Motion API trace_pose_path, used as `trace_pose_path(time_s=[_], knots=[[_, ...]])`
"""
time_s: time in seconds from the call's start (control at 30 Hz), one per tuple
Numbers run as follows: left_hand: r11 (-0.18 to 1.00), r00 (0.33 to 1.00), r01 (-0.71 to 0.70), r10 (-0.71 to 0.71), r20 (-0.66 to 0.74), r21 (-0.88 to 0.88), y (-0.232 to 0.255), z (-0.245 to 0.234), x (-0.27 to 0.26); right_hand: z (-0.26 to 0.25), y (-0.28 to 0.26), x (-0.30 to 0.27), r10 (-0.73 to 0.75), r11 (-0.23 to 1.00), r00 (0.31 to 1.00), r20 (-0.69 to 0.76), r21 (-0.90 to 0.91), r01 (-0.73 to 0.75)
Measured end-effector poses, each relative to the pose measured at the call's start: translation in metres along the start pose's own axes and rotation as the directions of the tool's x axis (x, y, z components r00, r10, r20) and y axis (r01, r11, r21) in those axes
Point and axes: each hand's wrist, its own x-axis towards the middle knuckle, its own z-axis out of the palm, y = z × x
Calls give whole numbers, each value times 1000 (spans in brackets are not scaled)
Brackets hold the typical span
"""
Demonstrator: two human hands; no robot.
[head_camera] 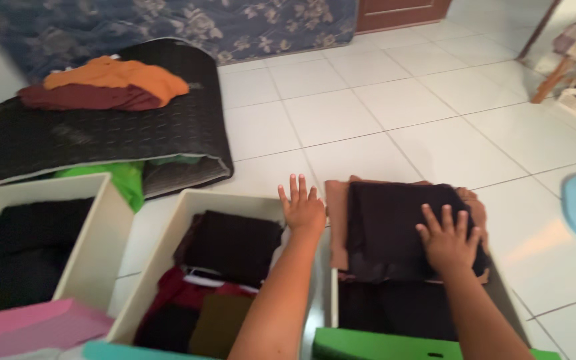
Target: The person sits on the floor and removes folded clothes from a teal storage box, placing them into a green storage box. After emptying the teal box, the person wipes its interior with a white cloth.
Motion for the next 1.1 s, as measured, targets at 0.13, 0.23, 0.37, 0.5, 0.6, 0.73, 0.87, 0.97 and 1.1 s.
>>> trace_pose_path(time_s=[0.13,0.23,0.37,0.5,0.6,0.73,0.87,0.97,1.1], knots=[[1000,1000,-10,10,2,0,-54,-9,-24,-12,-12,-2,70,996,994,-89,66,-65],[998,997,-30,26,-73,-55,-99,-4,-50,-32,-47,-21,83,959,980,-181,282,-29],[986,975,-28,-9,-223,-164,-166,4,-79,-80,-122,-41,7,876,965,-264,467,121],[982,961,33,-83,-262,-187,-223,10,-103,-128,-207,-70,-128,811,945,-302,516,275],[968,959,54,-119,-258,-246,-257,23,-122,-145,-262,-96,-241,726,907,-345,556,404],[972,960,88,-141,-243,-218,-291,56,-148,-125,-323,-141,-348,531,861,-370,679,507],[949,973,230,-218,76,-214,-305,85,-166,-81,-362,-184,-535,636,837,-120,595,492],[935,970,244,-238,56,-257,-303,92,-183,-56,-366,-206,-619,670,773,136,606,429],[923,969,245,-221,114,-296,-295,85,-198,-39,-361,-217,-626,752,710,321,488,443]])
